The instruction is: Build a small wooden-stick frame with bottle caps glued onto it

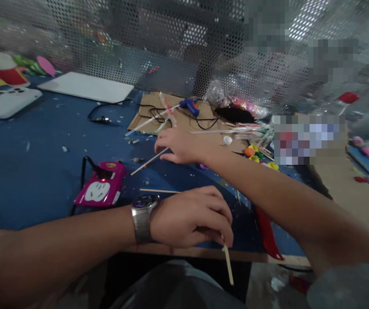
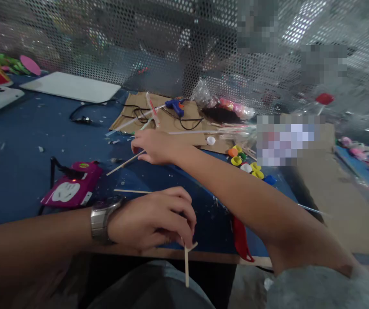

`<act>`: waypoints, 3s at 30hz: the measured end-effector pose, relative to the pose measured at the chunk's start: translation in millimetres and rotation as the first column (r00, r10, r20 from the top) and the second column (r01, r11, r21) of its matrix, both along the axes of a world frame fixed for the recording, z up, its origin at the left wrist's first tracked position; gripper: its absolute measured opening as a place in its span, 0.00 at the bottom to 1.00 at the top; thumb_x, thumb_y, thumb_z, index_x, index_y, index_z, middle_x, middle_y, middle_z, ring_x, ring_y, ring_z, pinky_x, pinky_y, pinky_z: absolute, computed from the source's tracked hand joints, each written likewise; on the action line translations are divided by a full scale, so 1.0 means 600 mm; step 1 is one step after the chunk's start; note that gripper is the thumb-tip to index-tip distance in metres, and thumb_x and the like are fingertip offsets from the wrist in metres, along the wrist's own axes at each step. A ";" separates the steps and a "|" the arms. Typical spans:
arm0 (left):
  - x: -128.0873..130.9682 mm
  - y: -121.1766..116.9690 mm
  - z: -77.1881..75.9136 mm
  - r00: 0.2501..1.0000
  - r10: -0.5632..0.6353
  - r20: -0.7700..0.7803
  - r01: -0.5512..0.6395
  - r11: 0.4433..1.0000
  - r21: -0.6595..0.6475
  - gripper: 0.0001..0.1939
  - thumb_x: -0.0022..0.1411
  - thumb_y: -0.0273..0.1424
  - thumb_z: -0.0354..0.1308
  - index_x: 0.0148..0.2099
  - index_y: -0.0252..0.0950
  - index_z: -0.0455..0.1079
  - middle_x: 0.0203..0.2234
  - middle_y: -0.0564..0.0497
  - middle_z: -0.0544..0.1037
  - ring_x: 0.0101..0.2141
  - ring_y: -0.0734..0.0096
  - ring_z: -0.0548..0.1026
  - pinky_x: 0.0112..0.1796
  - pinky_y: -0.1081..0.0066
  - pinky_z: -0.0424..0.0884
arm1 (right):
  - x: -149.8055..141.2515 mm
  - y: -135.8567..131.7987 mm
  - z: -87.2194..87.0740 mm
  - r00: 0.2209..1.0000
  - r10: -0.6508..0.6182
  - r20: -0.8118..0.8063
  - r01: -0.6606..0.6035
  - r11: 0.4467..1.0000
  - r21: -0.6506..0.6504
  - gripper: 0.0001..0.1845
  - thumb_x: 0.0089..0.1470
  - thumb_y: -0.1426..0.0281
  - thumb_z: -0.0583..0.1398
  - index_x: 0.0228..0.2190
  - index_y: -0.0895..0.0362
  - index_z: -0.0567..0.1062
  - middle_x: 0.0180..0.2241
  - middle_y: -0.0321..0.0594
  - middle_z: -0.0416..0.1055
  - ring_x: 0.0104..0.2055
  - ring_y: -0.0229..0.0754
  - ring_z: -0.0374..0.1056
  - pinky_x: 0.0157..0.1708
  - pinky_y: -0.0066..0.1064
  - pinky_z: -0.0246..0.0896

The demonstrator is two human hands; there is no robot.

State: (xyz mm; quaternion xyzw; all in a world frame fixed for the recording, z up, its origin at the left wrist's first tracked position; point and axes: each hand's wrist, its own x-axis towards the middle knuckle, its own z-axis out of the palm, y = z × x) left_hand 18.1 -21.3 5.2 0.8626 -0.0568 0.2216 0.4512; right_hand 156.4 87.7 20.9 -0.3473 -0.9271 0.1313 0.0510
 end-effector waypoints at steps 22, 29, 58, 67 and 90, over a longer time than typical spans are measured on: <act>0.005 0.014 -0.008 0.986 -0.164 0.023 0.166 0.971 -0.172 0.06 0.73 0.24 0.66 0.41 0.40 0.78 0.40 0.48 0.88 0.45 0.66 0.85 0.58 0.64 0.76 | 0.042 -0.101 -0.005 0.980 -0.108 -0.168 0.056 0.957 -0.285 0.02 0.56 0.74 0.67 0.31 0.56 0.78 0.30 0.35 0.76 0.32 0.38 0.67 0.35 0.31 0.58; -0.002 0.018 -0.013 0.939 0.345 -0.010 -0.345 0.936 -0.074 0.05 0.75 0.24 0.63 0.45 0.38 0.80 0.38 0.52 0.87 0.43 0.66 0.81 0.52 0.63 0.73 | 0.169 -0.184 0.035 0.697 -0.549 -0.462 0.395 0.831 -0.391 0.10 0.62 0.65 0.67 0.44 0.55 0.79 0.34 0.38 0.78 0.34 0.40 0.73 0.34 0.30 0.69; -0.005 0.029 0.001 0.861 0.509 -0.009 -0.509 0.861 0.009 0.06 0.72 0.27 0.67 0.48 0.43 0.84 0.37 0.52 0.88 0.42 0.66 0.83 0.44 0.67 0.79 | 0.259 -0.291 0.051 0.795 -0.413 -0.444 0.235 0.885 -0.402 0.12 0.72 0.71 0.63 0.50 0.52 0.88 0.35 0.35 0.81 0.33 0.35 0.74 0.35 0.26 0.67; -0.004 0.027 0.004 0.853 0.521 0.013 -0.521 0.854 -0.008 0.07 0.70 0.27 0.69 0.47 0.45 0.85 0.36 0.52 0.89 0.41 0.64 0.84 0.43 0.64 0.80 | 0.255 -0.294 0.055 0.784 -0.450 -0.428 0.273 0.869 -0.412 0.12 0.72 0.71 0.63 0.49 0.50 0.87 0.35 0.35 0.80 0.32 0.36 0.72 0.33 0.30 0.65; -0.003 0.025 0.007 0.875 0.483 -0.019 -0.483 0.875 0.025 0.07 0.69 0.25 0.67 0.44 0.44 0.83 0.33 0.53 0.87 0.36 0.65 0.84 0.38 0.64 0.80 | 0.218 -0.297 0.035 0.842 -0.461 -0.280 0.294 0.827 -0.479 0.16 0.73 0.66 0.64 0.58 0.48 0.83 0.38 0.35 0.86 0.36 0.39 0.80 0.39 0.29 0.69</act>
